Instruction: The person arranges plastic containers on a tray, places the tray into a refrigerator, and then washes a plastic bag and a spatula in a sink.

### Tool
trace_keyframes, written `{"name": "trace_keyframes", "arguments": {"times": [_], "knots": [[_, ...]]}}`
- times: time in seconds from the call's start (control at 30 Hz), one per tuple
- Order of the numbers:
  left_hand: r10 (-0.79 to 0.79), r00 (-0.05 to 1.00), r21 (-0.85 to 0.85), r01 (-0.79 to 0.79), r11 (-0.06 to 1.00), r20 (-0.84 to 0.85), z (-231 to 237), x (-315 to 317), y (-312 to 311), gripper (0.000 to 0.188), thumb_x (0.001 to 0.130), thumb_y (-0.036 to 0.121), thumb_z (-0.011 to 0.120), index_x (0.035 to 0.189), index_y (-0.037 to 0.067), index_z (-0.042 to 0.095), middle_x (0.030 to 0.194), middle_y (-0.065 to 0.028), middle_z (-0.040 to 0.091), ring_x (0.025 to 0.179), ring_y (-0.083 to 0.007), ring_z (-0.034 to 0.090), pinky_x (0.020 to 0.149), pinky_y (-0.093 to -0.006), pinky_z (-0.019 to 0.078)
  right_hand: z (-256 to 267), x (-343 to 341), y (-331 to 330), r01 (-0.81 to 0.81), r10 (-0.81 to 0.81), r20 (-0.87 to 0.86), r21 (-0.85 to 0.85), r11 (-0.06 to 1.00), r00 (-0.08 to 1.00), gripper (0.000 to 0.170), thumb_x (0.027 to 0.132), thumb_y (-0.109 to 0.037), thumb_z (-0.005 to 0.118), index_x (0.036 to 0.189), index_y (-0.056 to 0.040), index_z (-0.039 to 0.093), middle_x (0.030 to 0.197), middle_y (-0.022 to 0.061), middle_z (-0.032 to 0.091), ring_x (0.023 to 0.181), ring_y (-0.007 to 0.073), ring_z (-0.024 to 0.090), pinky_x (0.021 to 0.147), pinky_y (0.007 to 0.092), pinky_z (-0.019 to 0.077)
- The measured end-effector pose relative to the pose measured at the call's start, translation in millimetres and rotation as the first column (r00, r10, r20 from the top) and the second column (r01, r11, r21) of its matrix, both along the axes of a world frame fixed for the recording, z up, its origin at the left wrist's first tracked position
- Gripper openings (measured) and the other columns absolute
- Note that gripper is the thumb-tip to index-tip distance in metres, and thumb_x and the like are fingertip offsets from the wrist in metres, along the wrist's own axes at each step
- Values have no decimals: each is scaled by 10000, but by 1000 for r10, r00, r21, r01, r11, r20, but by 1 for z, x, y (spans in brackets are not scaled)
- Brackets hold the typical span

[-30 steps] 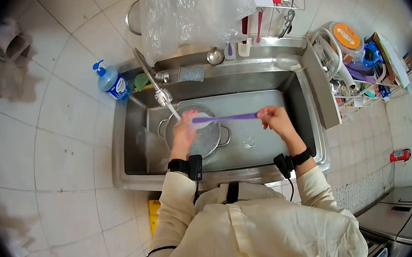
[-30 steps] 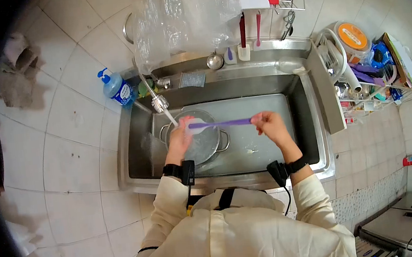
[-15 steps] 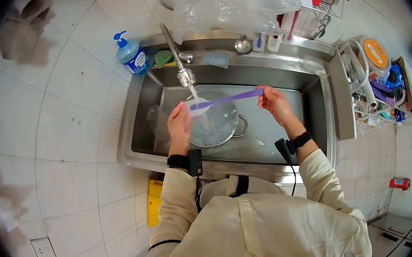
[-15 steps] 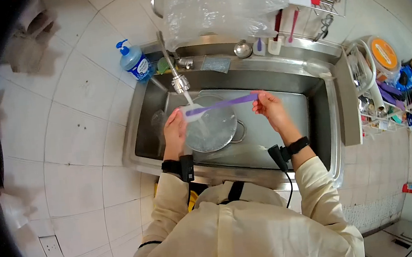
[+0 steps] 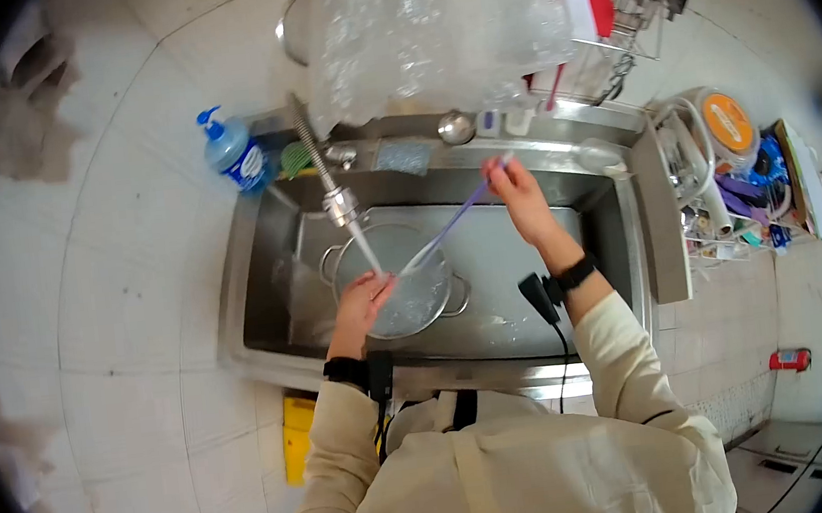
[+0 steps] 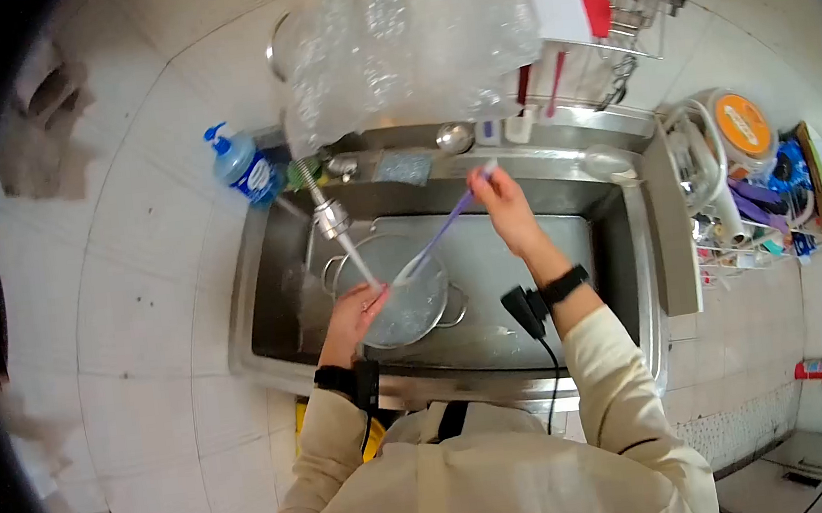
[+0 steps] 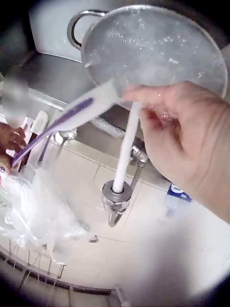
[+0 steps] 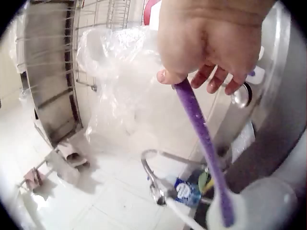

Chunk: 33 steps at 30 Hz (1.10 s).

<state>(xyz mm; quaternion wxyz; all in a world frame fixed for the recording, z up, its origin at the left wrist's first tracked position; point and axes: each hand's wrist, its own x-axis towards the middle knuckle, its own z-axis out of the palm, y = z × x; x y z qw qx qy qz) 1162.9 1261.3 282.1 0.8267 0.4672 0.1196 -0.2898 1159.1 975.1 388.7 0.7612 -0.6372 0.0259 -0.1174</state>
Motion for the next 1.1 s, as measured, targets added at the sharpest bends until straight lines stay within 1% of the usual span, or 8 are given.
{"name": "trace_keyframes", "arguments": {"times": [0.17, 0.23, 0.33, 0.4, 0.57, 0.63, 0.87, 1.1], "knots": [[2, 938, -110, 38, 993, 347, 24, -18, -16, 311, 793, 6, 485, 1083, -75, 408, 1059, -166, 487, 1016, -243, 479, 883, -313, 408, 28, 81, -60, 163, -187, 97, 218, 962, 978, 162, 876, -211, 410, 859, -67, 483, 756, 32, 517, 659, 103, 504, 618, 210, 416], [-2, 996, -152, 16, 988, 90, 15, -14, -7, 358, 810, 60, 487, 1136, -48, 386, 1103, -167, 470, 1035, -247, 465, 892, -328, 392, 36, 103, -85, 294, -321, 58, 276, 915, 945, 143, 863, -186, 408, 813, -64, 464, 731, 47, 521, 639, 113, 514, 605, 213, 423], [-411, 727, 396, 207, 895, 549, -4, -20, 17, 384, 825, 133, 480, 1170, -5, 380, 1143, -160, 452, 1055, -252, 450, 900, -346, 375, 64, 104, -85, 446, -449, 4, -120, 887, 894, 140, 852, -170, 407, 817, -56, 481, 669, 39, 515, 599, 111, 501, 558, 209, 410], [8, 997, -80, -14, 997, -74, -7, -29, 23, 361, 821, 158, 470, 1152, 25, 411, 1136, -139, 470, 1048, -242, 458, 884, -347, 380, -1, 126, -96, 339, -338, 54, -271, 901, 940, 150, 850, -178, 416, 804, -54, 486, 635, 34, 506, 561, 105, 480, 517, 209, 391], [129, 985, 62, -122, 991, -114, 8, -34, 24, 321, 818, 163, 474, 1102, 16, 447, 1109, -131, 492, 1007, -230, 480, 849, -335, 401, -26, 105, -92, 245, -333, -171, -396, 885, 927, 189, 853, -204, 428, 821, -37, 512, 604, 25, 504, 526, 113, 460, 480, 235, 375], [109, 988, 100, -98, 990, -111, 11, -32, 22, 316, 825, 177, 476, 1091, 8, 455, 1098, -128, 498, 993, -225, 485, 844, -339, 405, -3, 97, -98, 236, -245, 34, 172, 956, 969, 224, 853, -230, 438, 864, -23, 523, 632, 28, 519, 590, 138, 495, 562, 256, 407], [137, 987, 62, -131, 989, -87, 0, -21, 11, 210, 809, 167, 489, 963, 28, 522, 932, -92, 571, 886, -226, 539, 786, -333, 435, 42, 146, -100, 505, -456, 257, -170, 847, 852, 290, 857, -275, 448, 858, 3, 528, 652, 11, 499, 568, 111, 442, 537, 237, 368], [112, 985, 98, -99, 990, -133, 8, -39, 9, 271, 824, 197, 475, 1040, 34, 492, 1044, -100, 527, 963, -228, 503, 829, -353, 413, 49, 126, -74, 468, -491, 243, 151, 871, 837, 388, 869, -254, 451, 1159, 4, 444, 898, 31, 538, 763, 81, 458, 696, 216, 392]]}}
